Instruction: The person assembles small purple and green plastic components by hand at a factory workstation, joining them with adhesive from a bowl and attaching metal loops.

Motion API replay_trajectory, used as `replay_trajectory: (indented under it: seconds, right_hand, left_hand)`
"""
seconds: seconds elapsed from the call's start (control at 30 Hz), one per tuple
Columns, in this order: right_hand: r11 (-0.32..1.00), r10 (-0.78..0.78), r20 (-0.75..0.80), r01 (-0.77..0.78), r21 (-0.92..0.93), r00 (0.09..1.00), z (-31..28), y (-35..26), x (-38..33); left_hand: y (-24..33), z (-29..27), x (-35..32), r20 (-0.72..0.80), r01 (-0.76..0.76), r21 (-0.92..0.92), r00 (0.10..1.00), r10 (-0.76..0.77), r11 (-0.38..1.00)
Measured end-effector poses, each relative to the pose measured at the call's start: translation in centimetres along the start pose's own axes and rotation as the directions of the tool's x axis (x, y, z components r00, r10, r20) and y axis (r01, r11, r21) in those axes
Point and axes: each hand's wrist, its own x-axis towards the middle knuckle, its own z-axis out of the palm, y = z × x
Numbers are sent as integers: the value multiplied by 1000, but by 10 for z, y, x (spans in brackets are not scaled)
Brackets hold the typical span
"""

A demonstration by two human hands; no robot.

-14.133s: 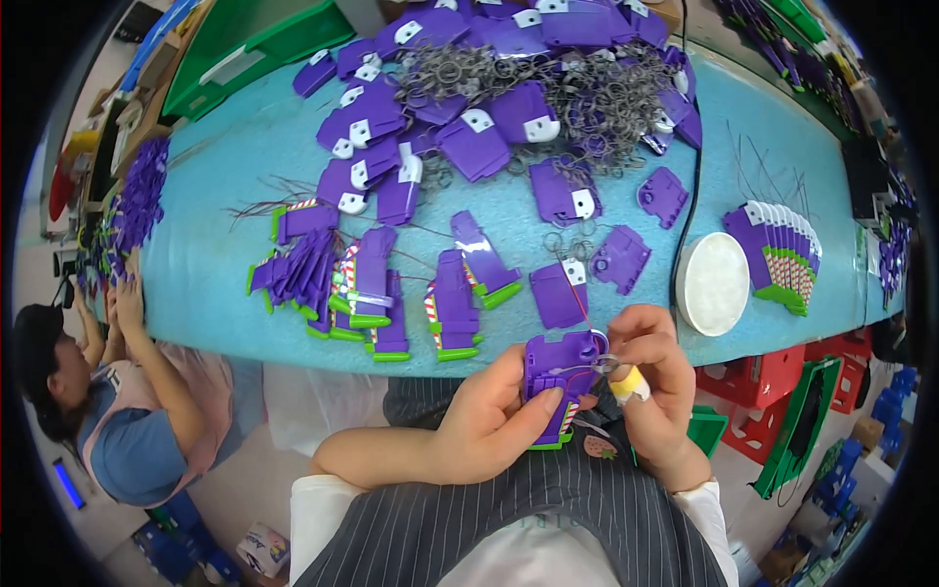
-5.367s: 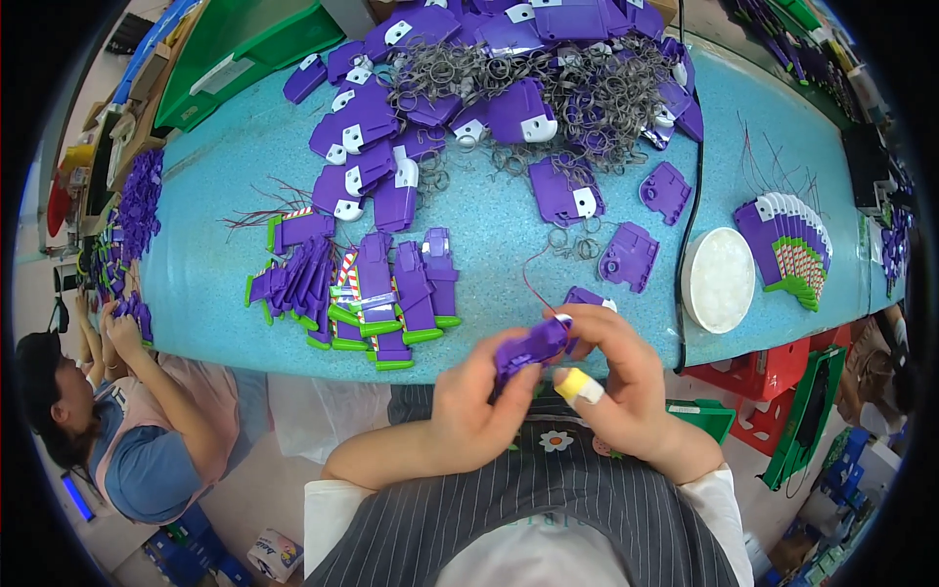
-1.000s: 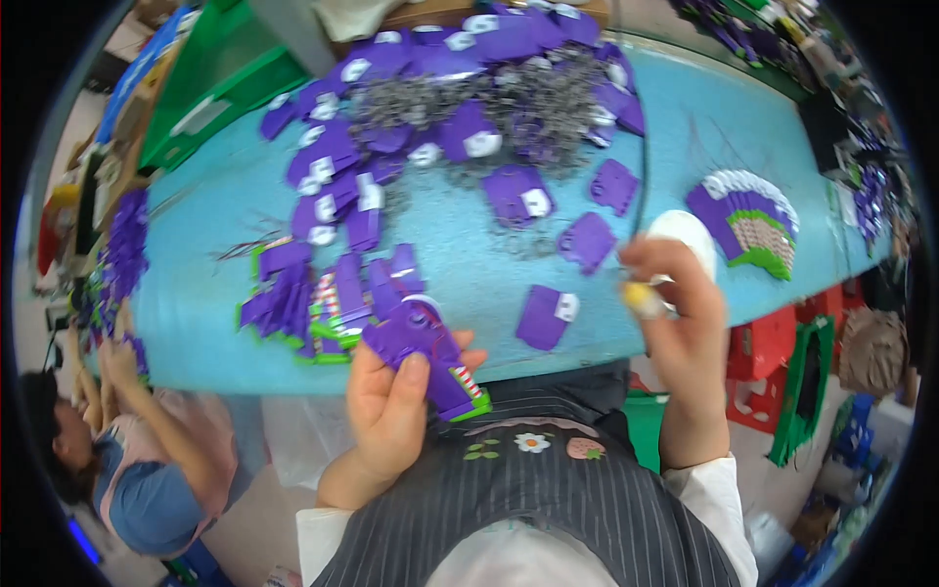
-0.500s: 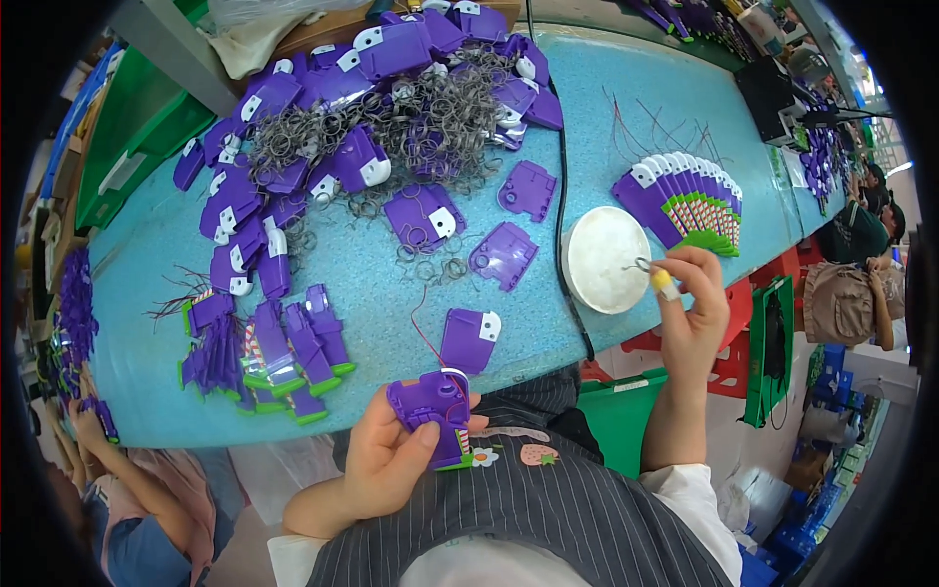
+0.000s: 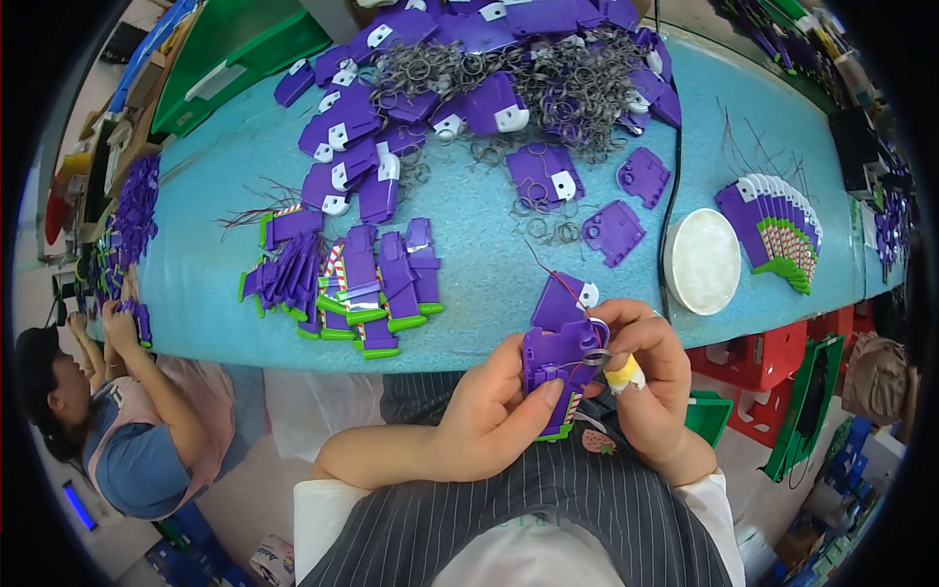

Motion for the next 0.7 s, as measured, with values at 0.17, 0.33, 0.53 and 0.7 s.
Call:
replay_trajectory:
  seconds: [0.17, 0.33, 0.53, 0.7]
  right_hand:
    - [980, 163, 26, -165, 111, 986, -11, 10, -7]
    - [897, 441, 171, -427, -112, 881, -34, -33, 15]
    - [552, 485, 691, -800, 233, 536, -38, -4, 23]
    - [910, 212, 105, -157, -383, 972, -19, 13, 27]
  left_hand:
    - [-9, -6, 1, 0, 47, 97, 999, -47, 994]
    - [6, -21, 4, 219, 167, 430, 934, -282, 887]
    - [5, -31, 1, 528, 79, 323, 812, -249, 943]
    - [-2, -23, -32, 216, 54, -215, 976, -7, 975]
